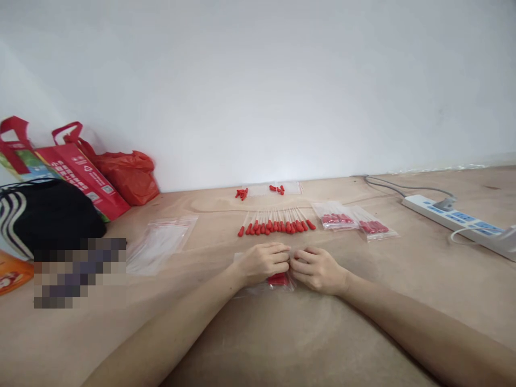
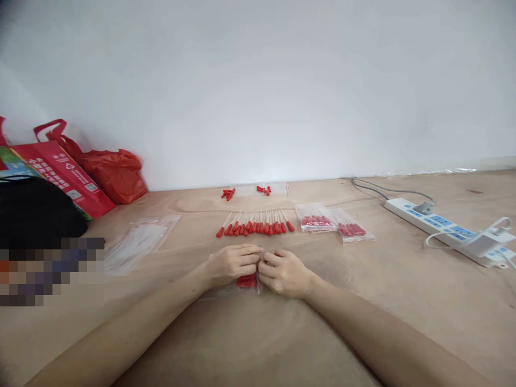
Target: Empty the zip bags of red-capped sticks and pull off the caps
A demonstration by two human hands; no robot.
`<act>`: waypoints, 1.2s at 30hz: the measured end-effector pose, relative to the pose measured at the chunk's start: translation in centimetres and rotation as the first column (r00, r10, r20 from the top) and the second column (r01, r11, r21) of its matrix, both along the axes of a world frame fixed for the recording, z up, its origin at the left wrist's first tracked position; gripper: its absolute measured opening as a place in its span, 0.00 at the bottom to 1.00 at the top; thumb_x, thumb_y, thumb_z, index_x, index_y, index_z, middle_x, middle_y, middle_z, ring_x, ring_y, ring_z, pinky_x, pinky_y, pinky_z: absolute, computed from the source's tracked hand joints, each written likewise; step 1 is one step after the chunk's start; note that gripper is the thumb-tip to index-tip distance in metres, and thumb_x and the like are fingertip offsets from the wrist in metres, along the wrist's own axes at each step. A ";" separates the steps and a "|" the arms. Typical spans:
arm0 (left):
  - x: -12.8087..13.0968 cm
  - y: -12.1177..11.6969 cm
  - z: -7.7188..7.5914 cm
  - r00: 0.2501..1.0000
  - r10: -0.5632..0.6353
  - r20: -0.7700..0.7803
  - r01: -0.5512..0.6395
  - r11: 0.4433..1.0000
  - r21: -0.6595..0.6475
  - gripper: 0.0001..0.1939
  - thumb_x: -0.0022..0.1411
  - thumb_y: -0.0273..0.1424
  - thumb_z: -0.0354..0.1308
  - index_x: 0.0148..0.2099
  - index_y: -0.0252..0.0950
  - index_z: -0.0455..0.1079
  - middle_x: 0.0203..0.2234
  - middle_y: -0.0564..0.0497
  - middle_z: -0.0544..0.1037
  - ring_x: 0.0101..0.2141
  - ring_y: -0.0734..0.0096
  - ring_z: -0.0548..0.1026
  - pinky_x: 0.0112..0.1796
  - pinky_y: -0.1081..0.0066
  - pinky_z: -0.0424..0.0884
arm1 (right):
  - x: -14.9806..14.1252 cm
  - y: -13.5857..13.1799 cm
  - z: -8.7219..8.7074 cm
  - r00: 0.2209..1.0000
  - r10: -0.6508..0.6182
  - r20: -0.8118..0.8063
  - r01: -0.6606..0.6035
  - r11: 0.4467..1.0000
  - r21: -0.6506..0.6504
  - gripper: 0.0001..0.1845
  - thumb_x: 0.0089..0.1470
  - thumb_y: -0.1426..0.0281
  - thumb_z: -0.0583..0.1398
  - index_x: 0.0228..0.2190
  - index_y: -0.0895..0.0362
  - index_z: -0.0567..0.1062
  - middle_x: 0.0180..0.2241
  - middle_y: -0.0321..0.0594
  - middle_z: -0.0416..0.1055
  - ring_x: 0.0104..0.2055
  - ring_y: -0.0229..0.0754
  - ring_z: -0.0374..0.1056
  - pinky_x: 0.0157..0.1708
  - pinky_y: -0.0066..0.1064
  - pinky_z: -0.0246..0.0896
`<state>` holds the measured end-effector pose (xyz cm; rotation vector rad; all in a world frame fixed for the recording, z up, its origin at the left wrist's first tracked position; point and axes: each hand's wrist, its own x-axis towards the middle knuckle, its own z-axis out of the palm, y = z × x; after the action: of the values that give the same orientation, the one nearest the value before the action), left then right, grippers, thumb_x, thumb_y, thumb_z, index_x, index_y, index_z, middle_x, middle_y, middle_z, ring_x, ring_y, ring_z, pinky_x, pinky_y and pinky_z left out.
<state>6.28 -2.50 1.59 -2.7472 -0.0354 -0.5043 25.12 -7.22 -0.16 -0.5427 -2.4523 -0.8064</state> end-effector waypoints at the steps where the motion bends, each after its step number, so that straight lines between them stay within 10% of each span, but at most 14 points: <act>1: -0.1 0.0 0.0 1.000 -0.001 -0.006 0.000 1.000 -0.014 0.17 0.65 0.23 0.40 0.29 0.33 0.67 0.34 0.49 0.76 0.46 0.72 0.69 0.49 0.70 0.65 | 0.1 0.0 0.0 1.000 0.001 0.004 -0.001 1.000 -0.001 0.18 0.57 0.77 0.46 0.21 0.57 0.68 0.22 0.35 0.67 0.30 0.34 0.60 0.26 0.30 0.45; 12: -2.2 -0.8 0.6 0.958 0.241 0.159 -0.162 0.904 -0.395 0.14 0.65 0.26 0.42 0.47 0.32 0.65 0.50 0.42 0.67 0.54 0.66 0.61 0.51 0.62 0.64 | 1.5 0.9 -0.5 0.999 -0.024 -0.031 0.014 0.961 -0.275 0.12 0.55 0.76 0.49 0.30 0.57 0.72 0.32 0.40 0.71 0.36 0.38 0.62 0.33 0.31 0.53; 20: -4.5 -3.0 -0.5 0.924 0.378 -0.061 -0.332 0.710 -0.621 0.23 0.62 0.32 0.49 0.59 0.39 0.53 0.56 0.44 0.60 0.56 0.64 0.58 0.53 0.57 0.59 | 0.3 0.5 -0.6 0.918 -0.192 -0.348 -0.135 0.673 -0.727 0.13 0.51 0.75 0.53 0.35 0.54 0.74 0.34 0.40 0.72 0.36 0.39 0.64 0.38 0.35 0.57; 25: -4.2 -2.7 -0.7 0.916 0.390 -0.092 -0.355 0.682 -0.640 0.24 0.62 0.33 0.48 0.59 0.39 0.52 0.57 0.43 0.58 0.56 0.63 0.57 0.53 0.56 0.59 | 0.1 0.6 -0.3 0.882 -0.314 -0.352 -0.130 0.554 -0.822 0.11 0.50 0.63 0.58 0.35 0.54 0.73 0.31 0.39 0.72 0.34 0.40 0.63 0.38 0.35 0.56; 36: -3.9 -2.4 -0.7 0.935 0.352 -0.048 -0.304 0.723 -0.620 0.23 0.62 0.31 0.48 0.59 0.39 0.52 0.56 0.43 0.60 0.57 0.64 0.56 0.54 0.53 0.55 | 0.5 1.0 0.4 0.939 -0.279 -0.201 -0.036 0.501 -0.864 0.25 0.38 0.62 0.64 0.41 0.54 0.70 0.39 0.40 0.70 0.42 0.44 0.62 0.43 0.38 0.53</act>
<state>2.38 -4.85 0.89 -3.2366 -0.8463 -0.5670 25.59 -6.19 0.26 -1.1087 -2.3557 0.5671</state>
